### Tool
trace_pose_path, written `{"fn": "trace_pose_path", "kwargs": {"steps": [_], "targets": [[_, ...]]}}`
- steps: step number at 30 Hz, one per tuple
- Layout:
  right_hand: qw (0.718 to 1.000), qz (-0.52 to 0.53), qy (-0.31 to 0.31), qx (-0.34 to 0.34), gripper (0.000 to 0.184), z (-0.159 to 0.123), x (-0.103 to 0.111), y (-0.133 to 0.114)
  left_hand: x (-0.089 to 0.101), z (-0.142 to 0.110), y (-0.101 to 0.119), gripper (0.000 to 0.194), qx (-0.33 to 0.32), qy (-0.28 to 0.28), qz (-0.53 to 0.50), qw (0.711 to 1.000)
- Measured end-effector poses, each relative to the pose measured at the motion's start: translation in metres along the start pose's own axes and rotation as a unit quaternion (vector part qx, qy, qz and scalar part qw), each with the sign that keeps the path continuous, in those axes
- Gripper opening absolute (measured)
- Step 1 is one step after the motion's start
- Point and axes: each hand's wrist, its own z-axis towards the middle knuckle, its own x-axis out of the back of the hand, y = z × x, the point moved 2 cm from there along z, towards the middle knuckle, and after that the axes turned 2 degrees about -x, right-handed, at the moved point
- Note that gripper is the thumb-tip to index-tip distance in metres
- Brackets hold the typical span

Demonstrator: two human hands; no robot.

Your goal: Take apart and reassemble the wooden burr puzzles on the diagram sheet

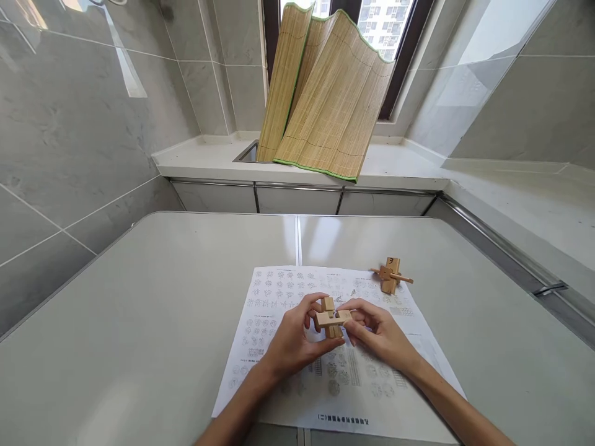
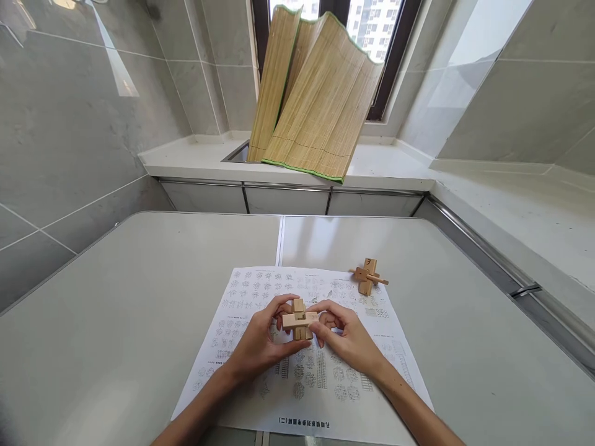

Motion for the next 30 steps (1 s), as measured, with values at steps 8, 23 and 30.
{"fn": "trace_pose_path", "kwargs": {"steps": [8, 23, 30], "targets": [[0.999, -0.016, 0.027, 0.009, 0.039, -0.0007, -0.0001, -0.0027, -0.0010, 0.0009, 0.0032, 0.067, 0.002, -0.014, -0.055, 0.998], [0.997, -0.037, 0.067, 0.020, 0.038, -0.0002, 0.0026, -0.0032, -0.0012, 0.0014, 0.0081, 0.067, 0.006, -0.036, -0.085, 0.996], [0.995, -0.058, 0.078, 0.027, 0.043, -0.0002, 0.0019, -0.0027, -0.0009, 0.0022, 0.0085, 0.067, 0.011, -0.032, -0.095, 0.995]]}}
